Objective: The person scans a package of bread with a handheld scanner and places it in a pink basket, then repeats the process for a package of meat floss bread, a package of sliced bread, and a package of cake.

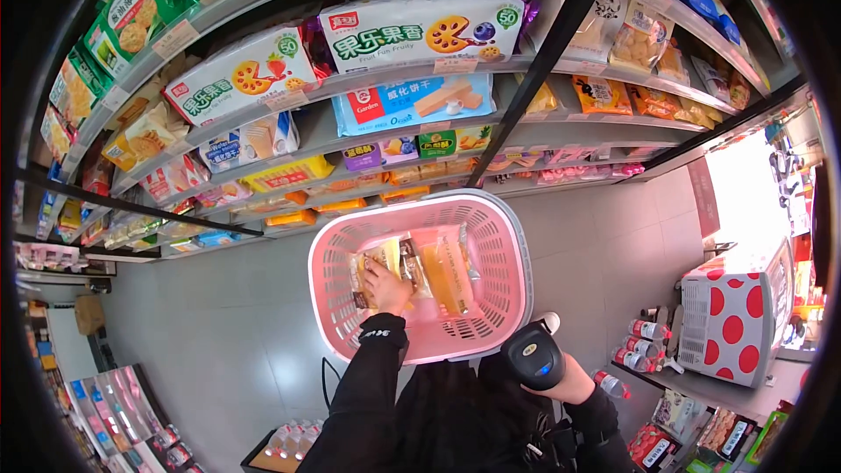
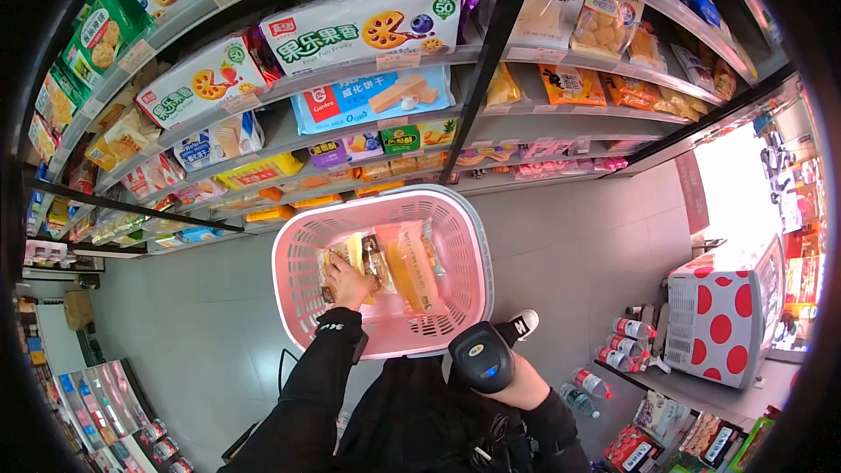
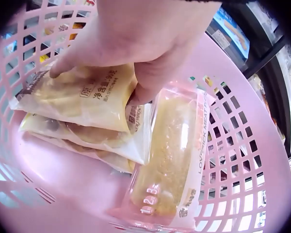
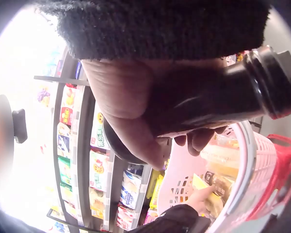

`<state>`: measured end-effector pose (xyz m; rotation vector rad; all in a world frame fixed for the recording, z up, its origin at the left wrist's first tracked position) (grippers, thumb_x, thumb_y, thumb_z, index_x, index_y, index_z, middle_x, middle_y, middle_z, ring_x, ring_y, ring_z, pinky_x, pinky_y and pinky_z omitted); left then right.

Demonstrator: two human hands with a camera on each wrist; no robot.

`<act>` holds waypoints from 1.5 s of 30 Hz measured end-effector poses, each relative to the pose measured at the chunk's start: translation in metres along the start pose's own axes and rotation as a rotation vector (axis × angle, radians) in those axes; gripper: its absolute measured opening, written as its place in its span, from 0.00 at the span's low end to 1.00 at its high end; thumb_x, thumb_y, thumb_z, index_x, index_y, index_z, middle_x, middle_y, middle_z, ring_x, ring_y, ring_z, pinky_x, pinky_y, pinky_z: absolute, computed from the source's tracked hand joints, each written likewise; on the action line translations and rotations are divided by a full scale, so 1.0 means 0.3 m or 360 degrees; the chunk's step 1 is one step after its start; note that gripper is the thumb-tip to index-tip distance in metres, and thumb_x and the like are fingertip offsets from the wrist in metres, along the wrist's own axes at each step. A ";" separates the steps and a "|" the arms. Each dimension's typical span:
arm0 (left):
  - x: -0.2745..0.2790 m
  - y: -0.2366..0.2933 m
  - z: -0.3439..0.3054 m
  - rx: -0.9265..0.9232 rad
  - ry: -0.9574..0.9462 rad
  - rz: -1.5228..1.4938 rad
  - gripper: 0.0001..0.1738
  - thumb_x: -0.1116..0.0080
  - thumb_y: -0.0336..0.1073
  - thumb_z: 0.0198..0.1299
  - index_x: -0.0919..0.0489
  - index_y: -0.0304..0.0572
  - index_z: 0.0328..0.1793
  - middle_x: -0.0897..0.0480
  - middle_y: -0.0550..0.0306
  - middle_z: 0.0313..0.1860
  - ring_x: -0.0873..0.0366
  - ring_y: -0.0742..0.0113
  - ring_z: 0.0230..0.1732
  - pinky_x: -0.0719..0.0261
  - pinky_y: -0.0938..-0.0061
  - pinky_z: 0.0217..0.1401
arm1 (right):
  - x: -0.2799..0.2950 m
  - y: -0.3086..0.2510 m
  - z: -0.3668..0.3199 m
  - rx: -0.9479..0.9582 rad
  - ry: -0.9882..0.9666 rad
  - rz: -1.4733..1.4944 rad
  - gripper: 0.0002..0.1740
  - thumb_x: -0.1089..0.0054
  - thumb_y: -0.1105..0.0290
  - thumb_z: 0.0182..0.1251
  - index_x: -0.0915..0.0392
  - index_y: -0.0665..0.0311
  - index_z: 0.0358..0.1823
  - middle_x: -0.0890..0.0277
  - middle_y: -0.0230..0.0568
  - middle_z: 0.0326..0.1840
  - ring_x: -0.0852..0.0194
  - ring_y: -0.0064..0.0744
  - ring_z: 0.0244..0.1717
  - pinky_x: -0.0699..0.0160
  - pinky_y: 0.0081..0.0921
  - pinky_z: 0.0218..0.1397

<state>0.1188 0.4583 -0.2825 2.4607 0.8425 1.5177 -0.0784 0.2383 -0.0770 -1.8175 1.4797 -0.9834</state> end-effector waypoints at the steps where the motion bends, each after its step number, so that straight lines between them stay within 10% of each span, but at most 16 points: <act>1: -0.001 -0.008 0.009 -0.0042 -0.0050 -0.0092 0.54 0.40 0.35 0.34 0.63 0.33 0.64 0.52 0.34 0.61 0.55 0.39 0.62 0.55 0.57 0.63 | -0.002 -0.005 0.004 0.0007 -0.0025 0.0000 0.30 0.36 0.71 0.40 0.36 0.66 0.47 0.31 0.40 0.42 0.33 0.29 0.44 0.35 0.24 0.48; 9: 0.019 -0.100 0.080 -0.0459 -0.0065 -0.0625 0.48 0.46 0.23 0.28 0.54 0.29 0.62 0.41 0.35 0.56 0.45 0.46 0.60 0.47 0.71 0.62 | -0.020 -0.039 0.045 0.0112 -0.0147 0.0086 0.30 0.36 0.71 0.41 0.38 0.67 0.49 0.32 0.40 0.45 0.35 0.28 0.47 0.36 0.24 0.50; 22: 0.218 0.005 -0.074 -0.0211 -0.0762 -0.1602 0.38 0.64 0.10 0.35 0.46 0.36 0.59 0.32 0.49 0.48 0.32 0.59 0.50 0.31 0.68 0.50 | 0.000 -0.042 0.073 0.0217 -0.0189 0.0036 0.29 0.37 0.71 0.41 0.36 0.66 0.48 0.31 0.39 0.44 0.34 0.28 0.46 0.35 0.24 0.49; 36: 0.459 -0.029 -0.414 -0.0256 -0.0993 -0.2962 0.40 0.66 0.16 0.29 0.47 0.33 0.60 0.36 0.43 0.56 0.38 0.49 0.57 0.39 0.63 0.60 | 0.021 -0.250 0.192 0.0591 0.0122 0.0391 0.26 0.36 0.74 0.41 0.35 0.67 0.45 0.29 0.35 0.40 0.33 0.21 0.41 0.34 0.21 0.46; 45: 0.478 0.056 -0.567 -0.0250 -0.1259 -0.3079 0.38 0.59 0.18 0.30 0.41 0.33 0.58 0.32 0.46 0.53 0.36 0.52 0.55 0.40 0.62 0.59 | -0.026 -0.331 0.201 0.0490 -0.0365 0.0443 0.32 0.34 0.75 0.39 0.38 0.67 0.50 0.33 0.35 0.46 0.40 0.23 0.47 0.41 0.21 0.53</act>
Point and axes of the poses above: each hand's wrist, its own z-axis towards the middle knuckle, its own x-axis out of the back of the hand, y = z × x, the point moved 7 cm from there along z, towards the middle knuckle
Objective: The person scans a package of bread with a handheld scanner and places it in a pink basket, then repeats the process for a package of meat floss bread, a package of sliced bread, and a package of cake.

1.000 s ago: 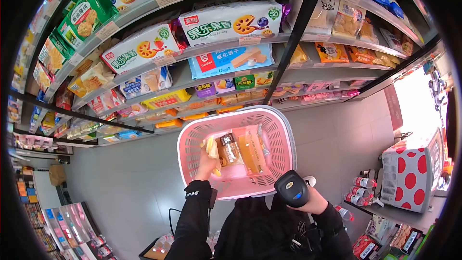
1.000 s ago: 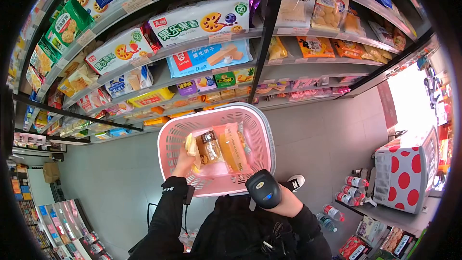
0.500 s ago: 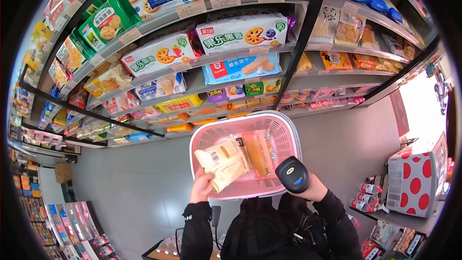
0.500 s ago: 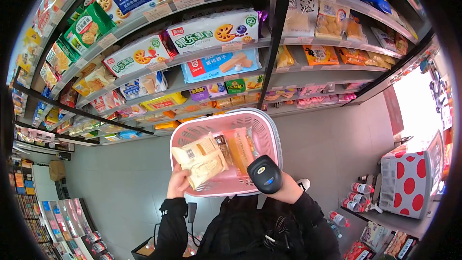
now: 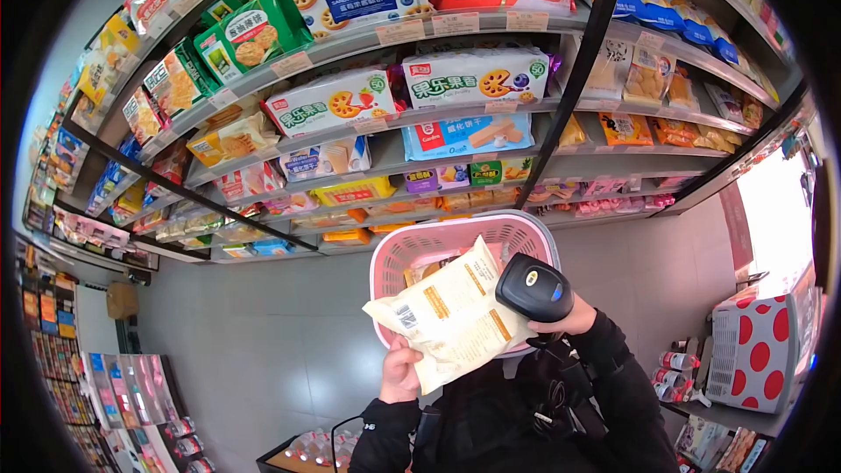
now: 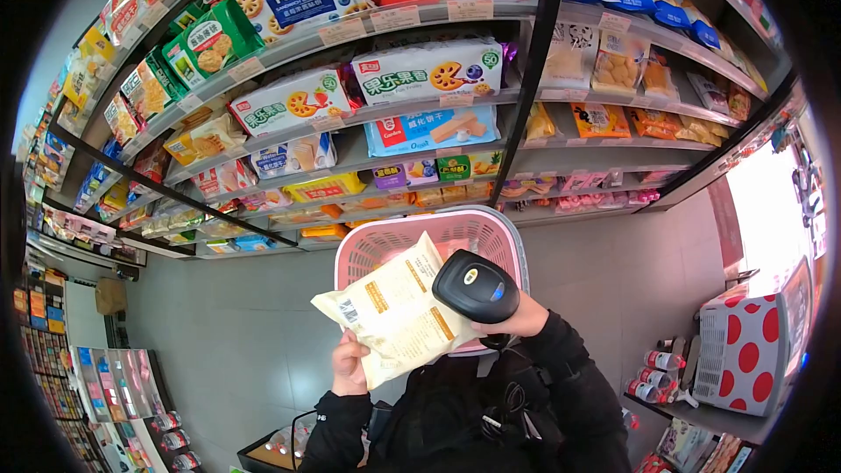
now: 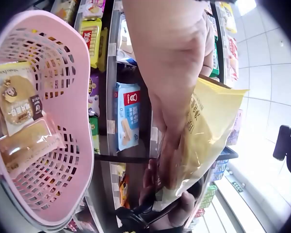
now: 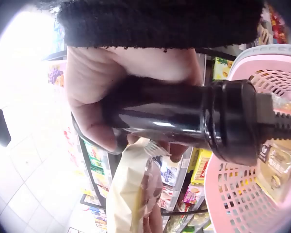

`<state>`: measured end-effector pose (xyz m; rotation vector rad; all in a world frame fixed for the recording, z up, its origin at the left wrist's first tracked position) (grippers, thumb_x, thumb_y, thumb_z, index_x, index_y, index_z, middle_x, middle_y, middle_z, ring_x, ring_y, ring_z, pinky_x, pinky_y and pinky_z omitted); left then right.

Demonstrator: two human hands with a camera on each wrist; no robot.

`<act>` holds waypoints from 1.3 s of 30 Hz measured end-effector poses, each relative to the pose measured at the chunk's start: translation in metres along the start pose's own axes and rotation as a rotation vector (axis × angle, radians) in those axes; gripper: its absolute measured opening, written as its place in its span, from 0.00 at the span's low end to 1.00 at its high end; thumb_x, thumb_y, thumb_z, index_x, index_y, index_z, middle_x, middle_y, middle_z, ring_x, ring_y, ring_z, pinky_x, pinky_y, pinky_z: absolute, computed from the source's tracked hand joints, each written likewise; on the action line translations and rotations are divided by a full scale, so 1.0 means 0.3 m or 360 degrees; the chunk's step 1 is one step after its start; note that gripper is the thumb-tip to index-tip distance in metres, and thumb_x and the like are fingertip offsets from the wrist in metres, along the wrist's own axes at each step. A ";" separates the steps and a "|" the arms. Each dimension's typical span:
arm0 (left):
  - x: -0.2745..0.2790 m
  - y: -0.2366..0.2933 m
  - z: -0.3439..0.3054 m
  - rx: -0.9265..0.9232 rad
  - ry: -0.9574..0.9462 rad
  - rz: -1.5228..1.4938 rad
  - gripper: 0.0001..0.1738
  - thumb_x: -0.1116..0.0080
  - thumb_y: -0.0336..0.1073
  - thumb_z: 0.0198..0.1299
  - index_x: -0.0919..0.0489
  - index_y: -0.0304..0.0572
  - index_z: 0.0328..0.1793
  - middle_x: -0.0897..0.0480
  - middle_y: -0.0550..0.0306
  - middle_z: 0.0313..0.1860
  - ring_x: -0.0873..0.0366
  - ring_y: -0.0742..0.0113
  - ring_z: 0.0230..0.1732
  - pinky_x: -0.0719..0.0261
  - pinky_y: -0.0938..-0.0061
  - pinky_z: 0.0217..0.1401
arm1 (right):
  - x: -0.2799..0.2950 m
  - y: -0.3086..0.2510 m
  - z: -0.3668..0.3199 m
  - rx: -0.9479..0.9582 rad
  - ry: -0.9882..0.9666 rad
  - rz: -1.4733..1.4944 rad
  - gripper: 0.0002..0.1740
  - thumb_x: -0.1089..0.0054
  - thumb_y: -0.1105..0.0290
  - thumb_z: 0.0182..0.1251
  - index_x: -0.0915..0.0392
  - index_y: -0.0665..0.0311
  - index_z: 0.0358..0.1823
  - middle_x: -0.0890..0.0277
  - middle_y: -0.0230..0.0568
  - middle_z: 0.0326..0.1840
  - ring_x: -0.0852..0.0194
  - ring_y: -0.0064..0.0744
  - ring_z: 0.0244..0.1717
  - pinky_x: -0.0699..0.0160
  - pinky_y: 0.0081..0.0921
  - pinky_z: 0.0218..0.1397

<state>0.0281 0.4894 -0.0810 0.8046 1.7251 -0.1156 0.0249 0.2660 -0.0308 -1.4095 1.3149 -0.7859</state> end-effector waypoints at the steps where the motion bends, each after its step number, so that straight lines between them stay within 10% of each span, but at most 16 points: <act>1: -0.008 -0.004 0.000 -0.0024 0.0022 -0.0081 0.37 0.57 0.18 0.31 0.41 0.34 0.58 0.32 0.47 0.53 0.35 0.52 0.55 0.39 0.62 0.58 | -0.003 -0.013 -0.004 0.0004 -0.0006 -0.0009 0.32 0.34 0.75 0.39 0.38 0.67 0.50 0.33 0.35 0.46 0.40 0.23 0.47 0.41 0.21 0.53; 10: -0.021 -0.045 0.007 -0.0014 -0.0031 -0.0243 0.36 0.39 0.36 0.40 0.40 0.40 0.58 0.32 0.49 0.53 0.34 0.53 0.53 0.34 0.58 0.55 | -0.007 -0.102 -0.015 0.0177 -0.0008 -0.0240 0.34 0.34 0.75 0.38 0.39 0.67 0.51 0.34 0.35 0.47 0.40 0.23 0.47 0.40 0.22 0.52; 39: -0.194 0.037 -0.009 -0.0266 -0.0106 0.0024 0.36 0.46 0.29 0.44 0.47 0.37 0.61 0.36 0.47 0.56 0.37 0.54 0.56 0.35 0.62 0.56 | -0.133 -0.293 -0.090 0.0451 0.0057 -0.0543 0.25 0.37 0.74 0.40 0.34 0.66 0.44 0.30 0.36 0.39 0.34 0.22 0.39 0.34 0.21 0.45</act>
Point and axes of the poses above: each hand's wrist, its own z-axis towards the middle knuckle, its own x-axis out of the back of the hand, y = z × x, the point moved 7 cm from there along z, towards the middle knuckle
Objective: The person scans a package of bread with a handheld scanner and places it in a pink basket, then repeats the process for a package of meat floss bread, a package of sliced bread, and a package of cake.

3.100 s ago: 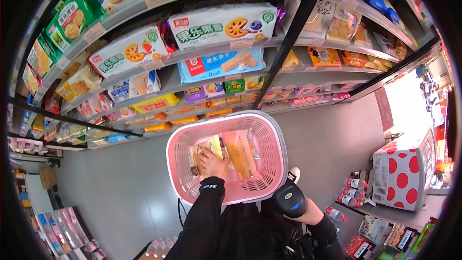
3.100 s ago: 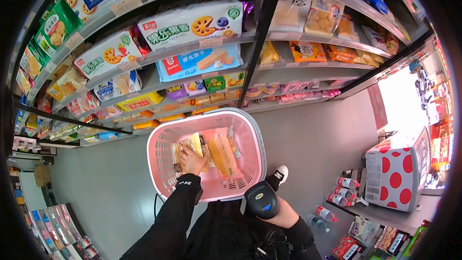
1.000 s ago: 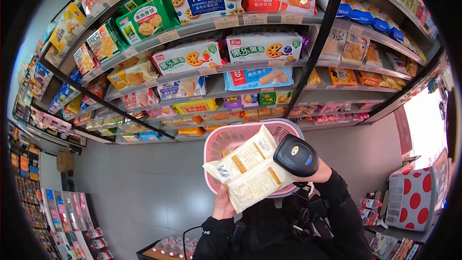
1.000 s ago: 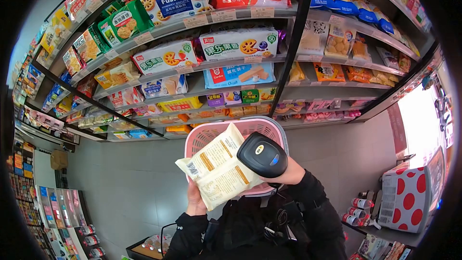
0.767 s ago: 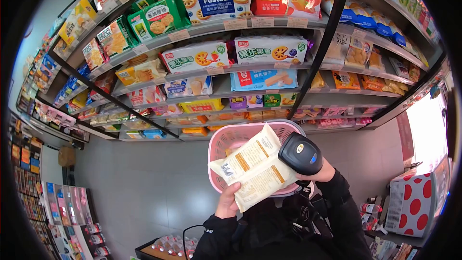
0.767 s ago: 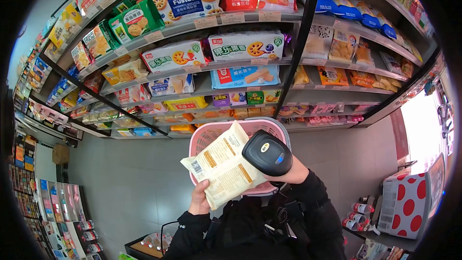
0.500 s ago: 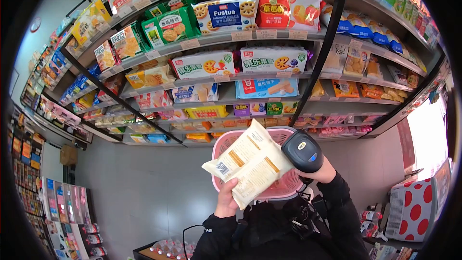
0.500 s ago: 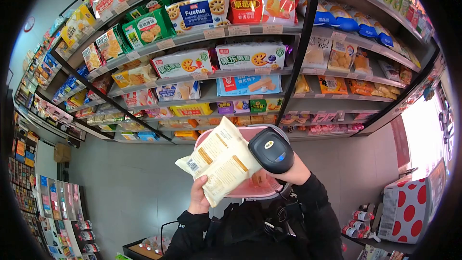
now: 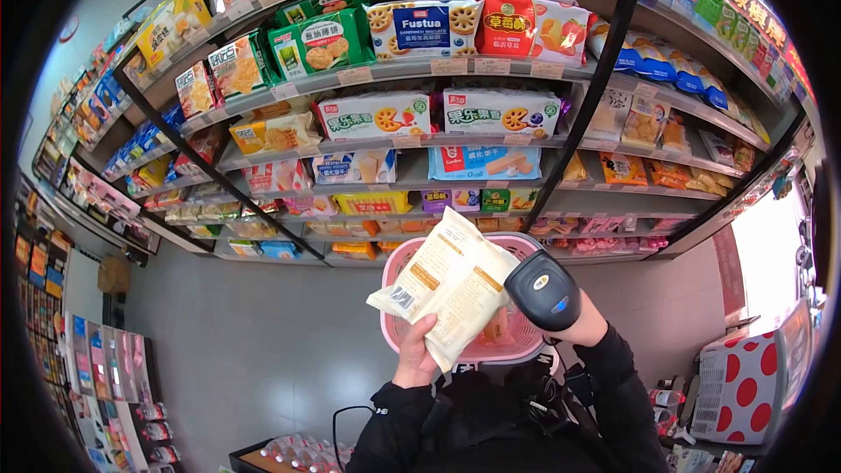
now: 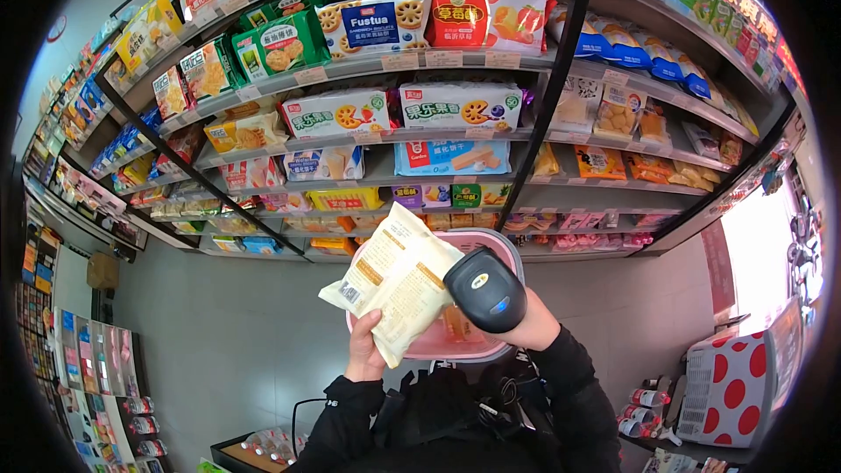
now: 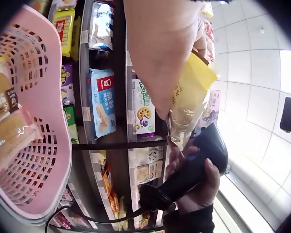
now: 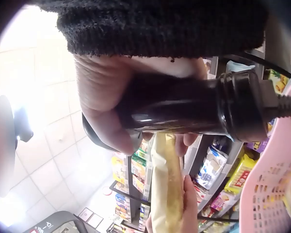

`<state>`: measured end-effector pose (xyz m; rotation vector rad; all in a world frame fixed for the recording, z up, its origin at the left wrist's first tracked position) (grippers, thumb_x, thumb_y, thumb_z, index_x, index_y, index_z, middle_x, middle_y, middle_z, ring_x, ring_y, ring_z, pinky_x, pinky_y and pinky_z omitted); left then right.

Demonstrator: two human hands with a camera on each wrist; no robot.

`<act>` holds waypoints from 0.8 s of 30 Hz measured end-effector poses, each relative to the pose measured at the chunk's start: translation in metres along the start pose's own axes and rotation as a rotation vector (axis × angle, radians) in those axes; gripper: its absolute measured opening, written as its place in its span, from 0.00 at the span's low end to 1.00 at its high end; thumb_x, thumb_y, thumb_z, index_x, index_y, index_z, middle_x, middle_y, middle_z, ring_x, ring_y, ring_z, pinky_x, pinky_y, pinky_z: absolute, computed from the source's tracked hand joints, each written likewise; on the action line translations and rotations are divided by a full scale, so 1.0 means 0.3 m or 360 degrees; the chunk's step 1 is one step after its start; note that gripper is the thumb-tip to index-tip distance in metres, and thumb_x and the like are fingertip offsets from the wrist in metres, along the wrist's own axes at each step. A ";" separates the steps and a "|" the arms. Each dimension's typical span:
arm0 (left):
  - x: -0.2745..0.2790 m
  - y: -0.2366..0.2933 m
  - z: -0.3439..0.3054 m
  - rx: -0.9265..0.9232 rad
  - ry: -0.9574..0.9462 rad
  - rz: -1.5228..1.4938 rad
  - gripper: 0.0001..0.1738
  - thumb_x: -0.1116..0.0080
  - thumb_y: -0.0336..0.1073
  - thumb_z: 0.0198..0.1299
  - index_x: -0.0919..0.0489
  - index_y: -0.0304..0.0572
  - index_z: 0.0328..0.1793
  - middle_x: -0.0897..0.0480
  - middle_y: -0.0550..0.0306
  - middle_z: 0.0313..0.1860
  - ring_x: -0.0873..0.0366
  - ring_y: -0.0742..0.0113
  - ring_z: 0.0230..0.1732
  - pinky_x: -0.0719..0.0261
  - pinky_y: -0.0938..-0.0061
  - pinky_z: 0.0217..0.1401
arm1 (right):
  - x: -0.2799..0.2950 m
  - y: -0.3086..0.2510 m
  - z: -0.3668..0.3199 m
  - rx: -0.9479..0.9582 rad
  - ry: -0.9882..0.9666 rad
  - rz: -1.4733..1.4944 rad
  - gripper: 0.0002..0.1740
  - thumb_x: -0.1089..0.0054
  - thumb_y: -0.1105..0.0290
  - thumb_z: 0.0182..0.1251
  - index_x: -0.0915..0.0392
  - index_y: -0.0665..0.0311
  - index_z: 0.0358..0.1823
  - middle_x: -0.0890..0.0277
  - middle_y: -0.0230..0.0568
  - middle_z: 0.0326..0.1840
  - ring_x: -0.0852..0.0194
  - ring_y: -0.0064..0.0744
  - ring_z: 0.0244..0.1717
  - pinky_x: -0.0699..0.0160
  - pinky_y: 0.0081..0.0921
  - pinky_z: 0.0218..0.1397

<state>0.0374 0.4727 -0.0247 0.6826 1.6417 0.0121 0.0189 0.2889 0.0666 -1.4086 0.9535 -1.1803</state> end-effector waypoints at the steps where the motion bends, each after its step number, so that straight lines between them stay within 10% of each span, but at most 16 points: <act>1: 0.008 -0.001 0.006 0.0023 0.0007 0.0012 0.35 0.46 0.28 0.45 0.47 0.37 0.61 0.36 0.47 0.56 0.38 0.54 0.57 0.35 0.62 0.56 | 0.014 0.006 0.004 -0.0045 0.0075 -0.0052 0.25 0.37 0.74 0.40 0.34 0.66 0.44 0.30 0.36 0.39 0.34 0.23 0.39 0.34 0.21 0.45; 11: 0.134 -0.040 0.051 0.0208 0.0020 0.0402 0.28 0.49 0.23 0.48 0.41 0.35 0.57 0.33 0.49 0.53 0.32 0.58 0.52 0.31 0.67 0.52 | -0.154 -0.073 0.018 0.0281 -0.0549 -0.0611 0.25 0.40 0.71 0.39 0.34 0.68 0.42 0.32 0.50 0.36 0.33 0.47 0.40 0.33 0.32 0.46; 17: 0.168 -0.112 0.036 0.0346 0.0083 0.0488 0.26 0.45 0.23 0.46 0.37 0.35 0.53 0.28 0.52 0.47 0.27 0.64 0.45 0.25 0.72 0.44 | -0.186 -0.019 0.060 -0.0204 -0.0761 -0.0993 0.19 0.43 0.66 0.40 0.32 0.69 0.34 0.29 0.51 0.29 0.30 0.48 0.34 0.30 0.33 0.38; 24: 0.238 -0.163 0.037 0.0417 0.0010 0.0397 0.24 0.46 0.23 0.46 0.35 0.34 0.52 0.27 0.54 0.46 0.27 0.65 0.44 0.25 0.72 0.44 | -0.195 -0.012 0.060 0.0024 -0.0893 -0.0760 0.18 0.42 0.68 0.39 0.32 0.70 0.32 0.29 0.52 0.27 0.29 0.48 0.31 0.30 0.33 0.36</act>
Point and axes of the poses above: each hand's wrist, its own z-axis towards the middle knuckle, its own x-axis out of the back of the hand, y = z × x, the point moved 7 cm from there along z, towards the middle knuckle
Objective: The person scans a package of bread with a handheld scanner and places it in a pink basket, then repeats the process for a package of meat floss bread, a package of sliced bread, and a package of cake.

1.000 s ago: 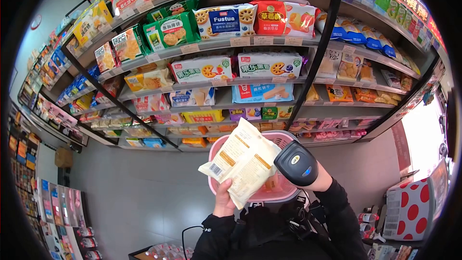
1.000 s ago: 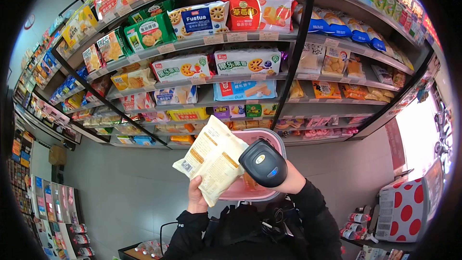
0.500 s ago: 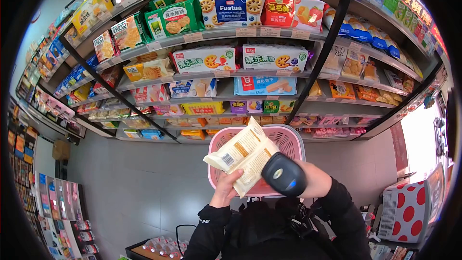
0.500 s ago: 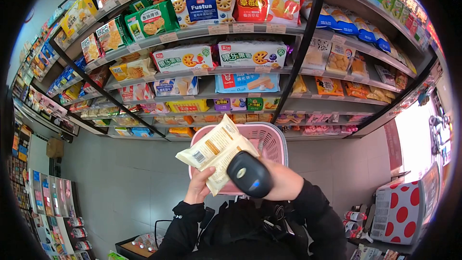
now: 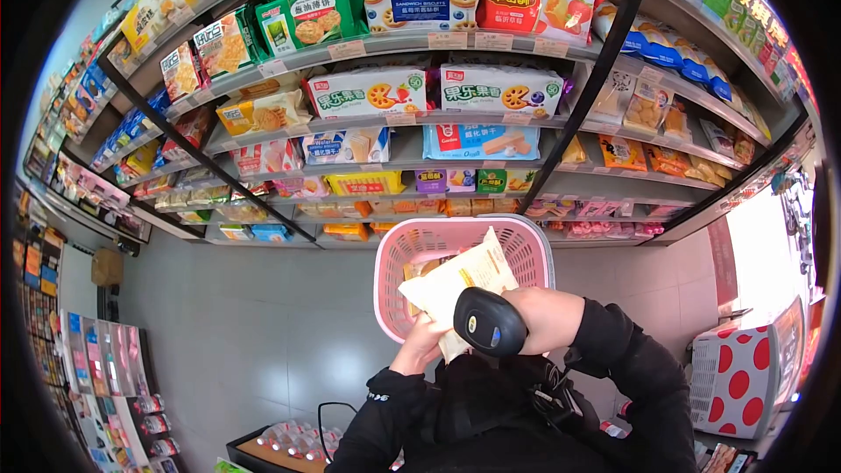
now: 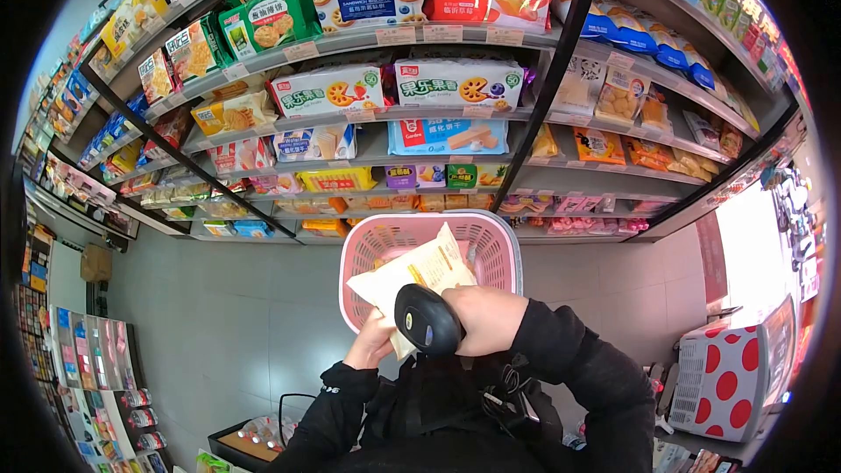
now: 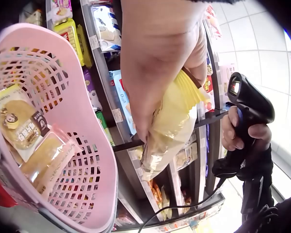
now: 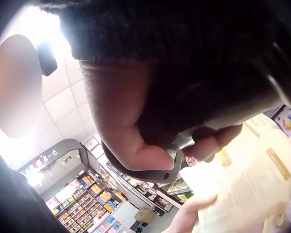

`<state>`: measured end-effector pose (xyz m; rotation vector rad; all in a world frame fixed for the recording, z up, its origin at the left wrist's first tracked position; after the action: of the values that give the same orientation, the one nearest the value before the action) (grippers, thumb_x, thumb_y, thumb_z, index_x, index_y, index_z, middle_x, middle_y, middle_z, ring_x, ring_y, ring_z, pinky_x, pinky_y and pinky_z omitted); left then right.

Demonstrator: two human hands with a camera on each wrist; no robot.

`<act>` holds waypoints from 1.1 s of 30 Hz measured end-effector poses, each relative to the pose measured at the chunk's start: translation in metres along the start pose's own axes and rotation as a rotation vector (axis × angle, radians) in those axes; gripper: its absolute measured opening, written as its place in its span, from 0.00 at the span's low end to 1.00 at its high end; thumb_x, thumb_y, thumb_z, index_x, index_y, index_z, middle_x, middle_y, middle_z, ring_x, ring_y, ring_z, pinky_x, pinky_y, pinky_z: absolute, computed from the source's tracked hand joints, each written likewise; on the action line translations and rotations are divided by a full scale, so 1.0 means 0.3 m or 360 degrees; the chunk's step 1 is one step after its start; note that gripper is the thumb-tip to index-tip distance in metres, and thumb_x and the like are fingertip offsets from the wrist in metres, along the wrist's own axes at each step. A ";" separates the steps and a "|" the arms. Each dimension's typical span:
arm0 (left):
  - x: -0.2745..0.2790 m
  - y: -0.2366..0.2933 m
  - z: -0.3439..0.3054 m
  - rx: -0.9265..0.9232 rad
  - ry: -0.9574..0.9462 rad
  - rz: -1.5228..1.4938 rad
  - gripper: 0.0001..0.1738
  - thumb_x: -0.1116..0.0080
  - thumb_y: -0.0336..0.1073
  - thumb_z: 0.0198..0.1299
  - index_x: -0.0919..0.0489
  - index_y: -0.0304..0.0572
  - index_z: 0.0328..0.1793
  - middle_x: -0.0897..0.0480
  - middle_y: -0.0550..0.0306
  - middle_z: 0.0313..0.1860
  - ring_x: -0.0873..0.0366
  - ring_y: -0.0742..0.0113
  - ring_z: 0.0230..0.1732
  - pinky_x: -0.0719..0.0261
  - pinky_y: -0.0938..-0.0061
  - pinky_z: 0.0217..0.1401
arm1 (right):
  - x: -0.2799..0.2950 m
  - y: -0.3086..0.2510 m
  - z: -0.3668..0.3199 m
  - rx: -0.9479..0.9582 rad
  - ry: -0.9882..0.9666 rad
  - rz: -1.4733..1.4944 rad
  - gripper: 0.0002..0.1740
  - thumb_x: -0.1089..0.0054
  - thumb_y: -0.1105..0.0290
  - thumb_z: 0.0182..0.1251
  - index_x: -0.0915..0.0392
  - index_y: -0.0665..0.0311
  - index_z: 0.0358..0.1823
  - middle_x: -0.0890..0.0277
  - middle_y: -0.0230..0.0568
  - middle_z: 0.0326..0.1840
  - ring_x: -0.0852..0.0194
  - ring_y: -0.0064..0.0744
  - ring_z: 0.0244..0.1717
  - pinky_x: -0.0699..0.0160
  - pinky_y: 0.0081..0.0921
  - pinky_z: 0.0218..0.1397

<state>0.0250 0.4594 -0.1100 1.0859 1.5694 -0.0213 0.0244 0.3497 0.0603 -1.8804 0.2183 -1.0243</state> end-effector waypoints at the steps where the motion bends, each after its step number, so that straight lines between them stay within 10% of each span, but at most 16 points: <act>1: -0.003 0.002 0.000 0.0000 0.0001 0.0001 0.24 0.46 0.23 0.46 0.35 0.34 0.52 0.27 0.54 0.46 0.27 0.65 0.44 0.25 0.72 0.44 | 0.000 0.001 0.000 -0.0011 -0.0012 0.0001 0.17 0.42 0.68 0.39 0.32 0.70 0.31 0.29 0.52 0.27 0.29 0.48 0.31 0.30 0.33 0.36; 22: -0.195 -0.003 -0.016 0.0041 -0.0013 0.0249 0.28 0.45 0.24 0.46 0.39 0.35 0.56 0.31 0.51 0.52 0.32 0.60 0.52 0.32 0.68 0.52 | 0.095 0.164 -0.296 -0.0076 0.0357 0.0387 0.27 0.38 0.72 0.39 0.35 0.68 0.45 0.27 0.44 0.36 0.29 0.31 0.38 0.32 0.25 0.45; 33: -0.542 -0.203 0.210 0.0027 -0.0129 0.0294 0.28 0.45 0.25 0.47 0.38 0.39 0.56 0.32 0.54 0.52 0.34 0.62 0.53 0.34 0.70 0.53 | 0.184 0.485 -0.620 -0.0104 0.1498 0.1822 0.18 0.42 0.78 0.48 0.31 0.65 0.43 0.29 0.32 0.39 0.34 0.19 0.40 0.34 0.19 0.44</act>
<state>0.0186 0.2905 -0.0354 1.2247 1.3945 0.0461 -0.0384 0.1205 0.0111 -0.8560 1.6455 -0.9359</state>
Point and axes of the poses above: each hand's wrist, its own z-axis towards the middle knuckle, its own x-axis out of the back of the hand, y = z × x, the point moved 7 cm from there along z, towards the middle knuckle
